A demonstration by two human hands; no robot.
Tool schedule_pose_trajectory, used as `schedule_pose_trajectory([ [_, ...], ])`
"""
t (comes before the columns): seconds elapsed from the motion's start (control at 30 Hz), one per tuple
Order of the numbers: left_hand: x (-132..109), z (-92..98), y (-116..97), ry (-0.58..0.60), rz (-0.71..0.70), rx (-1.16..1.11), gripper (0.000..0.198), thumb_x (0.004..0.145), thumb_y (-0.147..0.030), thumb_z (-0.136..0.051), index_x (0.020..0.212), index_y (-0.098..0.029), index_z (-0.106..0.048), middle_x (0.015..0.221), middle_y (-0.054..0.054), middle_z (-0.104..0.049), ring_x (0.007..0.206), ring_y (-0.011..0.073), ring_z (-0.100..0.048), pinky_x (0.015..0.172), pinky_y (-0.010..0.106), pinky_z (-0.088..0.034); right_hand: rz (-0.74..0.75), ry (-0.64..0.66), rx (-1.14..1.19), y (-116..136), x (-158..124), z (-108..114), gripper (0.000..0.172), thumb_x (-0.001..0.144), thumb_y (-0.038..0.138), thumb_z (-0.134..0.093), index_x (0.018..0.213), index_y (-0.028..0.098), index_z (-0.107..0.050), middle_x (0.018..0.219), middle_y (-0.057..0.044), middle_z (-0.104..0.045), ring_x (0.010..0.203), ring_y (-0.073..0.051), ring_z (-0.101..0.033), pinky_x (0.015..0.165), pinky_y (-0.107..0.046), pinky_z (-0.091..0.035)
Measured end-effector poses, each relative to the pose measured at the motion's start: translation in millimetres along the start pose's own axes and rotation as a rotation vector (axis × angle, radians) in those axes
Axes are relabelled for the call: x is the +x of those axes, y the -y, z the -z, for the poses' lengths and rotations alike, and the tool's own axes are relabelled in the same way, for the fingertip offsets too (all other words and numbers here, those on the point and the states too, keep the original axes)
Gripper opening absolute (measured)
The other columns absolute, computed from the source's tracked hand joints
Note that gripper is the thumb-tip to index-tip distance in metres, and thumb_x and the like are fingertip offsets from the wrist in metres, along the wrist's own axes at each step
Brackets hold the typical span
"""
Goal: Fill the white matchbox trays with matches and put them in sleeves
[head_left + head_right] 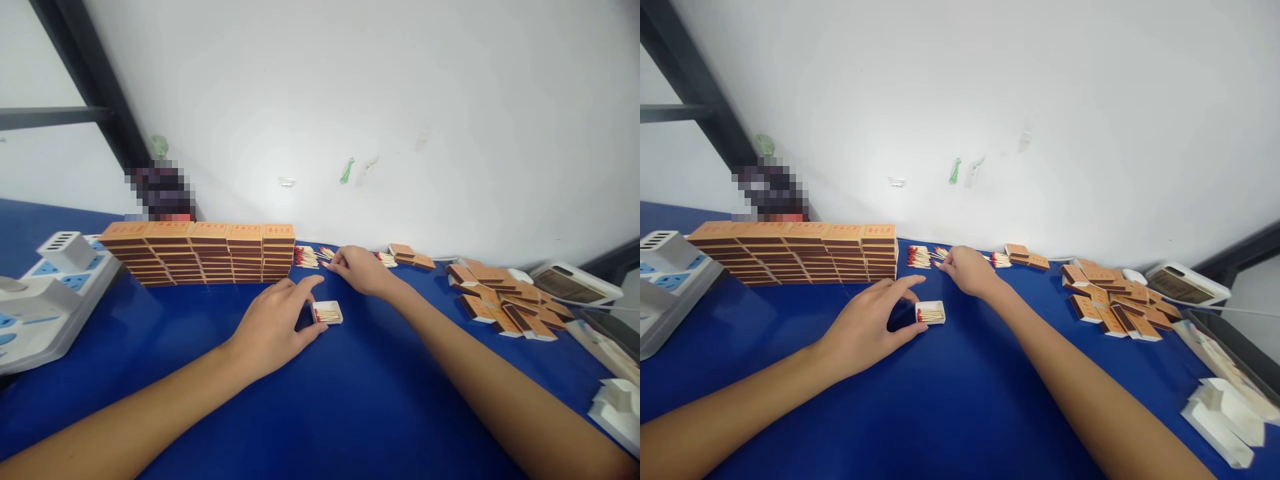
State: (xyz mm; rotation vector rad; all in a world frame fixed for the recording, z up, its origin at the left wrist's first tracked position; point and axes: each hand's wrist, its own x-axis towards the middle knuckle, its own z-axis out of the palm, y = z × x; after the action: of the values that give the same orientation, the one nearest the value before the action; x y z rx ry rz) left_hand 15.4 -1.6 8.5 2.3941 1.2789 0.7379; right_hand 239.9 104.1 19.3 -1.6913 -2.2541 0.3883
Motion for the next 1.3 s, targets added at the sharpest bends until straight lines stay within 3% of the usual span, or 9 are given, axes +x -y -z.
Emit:
schedule_pose_trajectory([
  [0.27, -2, 1.0, -1, 0.006, -0.013, -0.003, 0.065, 0.094, -0.032, -0.079, 0.15, -0.03, -0.047, 0.115, 0.001, -0.075, 0.112, 0.0268, -0.068, 0.099, 0.047, -0.056, -0.089, 0.085, 0.069, -18, -62, 21, 0.017, 0.099, 0.031, -0.064, 0.088, 0.019, -0.068, 0.075, -0.002, -0.068, 0.067, -0.017, -0.059, 0.062, -0.03, -0.041],
  [0.47, -4, -1.8, -1, 0.013, -0.07, 0.0, 0.068, 0.094, -0.032, -0.079, 0.152, -0.031, -0.044, 0.117, -0.001, -0.075, 0.113, 0.0259, -0.068, 0.1, 0.046, -0.056, 0.038, 0.023, 0.293, -11, -96, 20, 0.019, 0.103, 0.04, -0.063, 0.096, 0.022, -0.068, 0.087, -0.001, -0.069, 0.077, -0.017, -0.059, 0.069, -0.03, -0.044],
  [0.77, -4, -1.5, -1, -0.005, -0.142, 0.012, 0.073, 0.095, -0.032, -0.079, 0.156, -0.031, -0.038, 0.12, 0.0, -0.075, 0.112, 0.0247, -0.068, 0.101, 0.045, -0.056, 0.135, 0.07, 0.293, 11, -110, 14, 0.008, 0.101, 0.027, -0.068, 0.094, 0.023, -0.07, 0.083, 0.002, -0.068, 0.071, -0.015, -0.056, 0.065, -0.029, -0.042],
  [1.07, -3, -0.1, -1, 0.016, -0.144, 0.002, 0.075, 0.093, -0.03, -0.08, 0.156, -0.032, -0.04, 0.12, 0.001, -0.075, 0.113, 0.0249, -0.069, 0.102, 0.045, -0.057, 0.234, 0.068, 0.296, 10, -114, 11, 0.007, 0.099, 0.016, -0.071, 0.096, 0.022, -0.07, 0.089, 0.001, -0.069, 0.076, -0.014, -0.058, 0.068, -0.027, -0.045],
  [1.3, -4, 0.0, -1, 0.012, -0.158, 0.015, 0.075, 0.094, -0.031, -0.08, 0.156, -0.032, -0.039, 0.12, 0.001, -0.075, 0.113, 0.025, -0.069, 0.101, 0.044, -0.057, 0.308, 0.026, 0.28, 9, -114, 12, 0.008, 0.103, 0.018, -0.066, 0.099, 0.023, -0.072, 0.092, -0.001, -0.066, 0.081, -0.015, -0.06, 0.071, -0.028, -0.047],
])
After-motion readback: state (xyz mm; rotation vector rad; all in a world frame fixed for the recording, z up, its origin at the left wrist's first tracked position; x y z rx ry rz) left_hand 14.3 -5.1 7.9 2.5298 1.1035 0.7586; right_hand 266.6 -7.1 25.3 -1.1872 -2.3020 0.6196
